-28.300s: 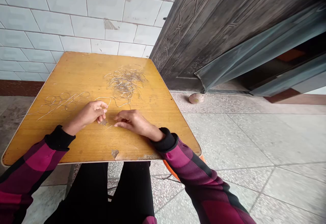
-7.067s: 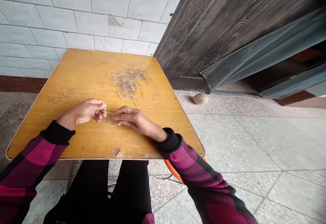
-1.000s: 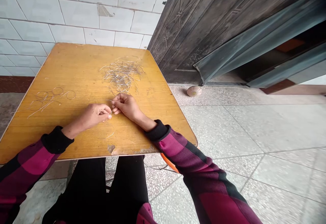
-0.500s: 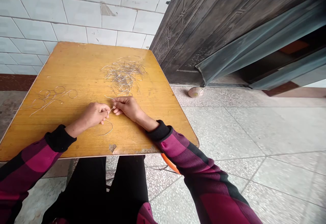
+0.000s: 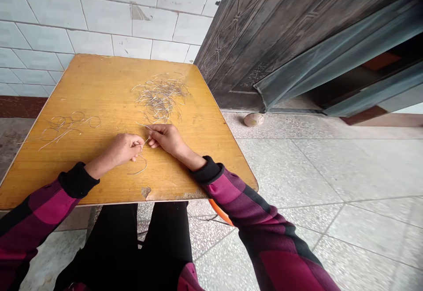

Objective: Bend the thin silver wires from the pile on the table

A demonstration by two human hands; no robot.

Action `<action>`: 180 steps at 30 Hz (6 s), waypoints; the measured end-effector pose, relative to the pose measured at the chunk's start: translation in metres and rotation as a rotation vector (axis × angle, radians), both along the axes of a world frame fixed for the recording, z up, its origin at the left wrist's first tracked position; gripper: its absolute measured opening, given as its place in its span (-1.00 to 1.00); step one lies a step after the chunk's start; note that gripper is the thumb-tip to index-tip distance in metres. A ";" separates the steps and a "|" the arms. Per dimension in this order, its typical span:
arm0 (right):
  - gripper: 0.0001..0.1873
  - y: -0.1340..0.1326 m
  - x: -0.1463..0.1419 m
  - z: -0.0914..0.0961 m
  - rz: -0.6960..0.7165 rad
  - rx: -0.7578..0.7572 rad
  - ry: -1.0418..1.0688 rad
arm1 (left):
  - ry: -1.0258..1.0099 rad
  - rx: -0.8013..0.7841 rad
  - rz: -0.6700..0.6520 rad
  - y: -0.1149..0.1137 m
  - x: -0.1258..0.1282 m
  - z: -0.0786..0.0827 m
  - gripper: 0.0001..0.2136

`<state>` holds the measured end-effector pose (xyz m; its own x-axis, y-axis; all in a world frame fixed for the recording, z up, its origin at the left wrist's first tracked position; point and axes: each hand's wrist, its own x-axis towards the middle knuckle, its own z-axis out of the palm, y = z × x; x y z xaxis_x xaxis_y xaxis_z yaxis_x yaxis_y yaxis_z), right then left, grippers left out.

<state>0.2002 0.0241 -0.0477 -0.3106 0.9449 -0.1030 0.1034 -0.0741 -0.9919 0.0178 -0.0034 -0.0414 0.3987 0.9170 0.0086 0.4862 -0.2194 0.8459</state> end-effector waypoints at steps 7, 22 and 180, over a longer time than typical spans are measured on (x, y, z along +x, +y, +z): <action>-0.51 -0.005 -0.004 -0.002 0.054 0.008 0.013 | -0.046 0.049 -0.032 -0.002 0.002 0.000 -0.83; -0.49 -0.002 -0.001 -0.002 0.079 0.132 -0.171 | -0.149 -0.058 0.068 -0.002 0.006 -0.008 -0.90; -0.76 -0.016 0.008 0.036 0.205 0.902 -0.453 | -0.504 -0.863 -0.135 0.000 -0.053 0.044 -0.80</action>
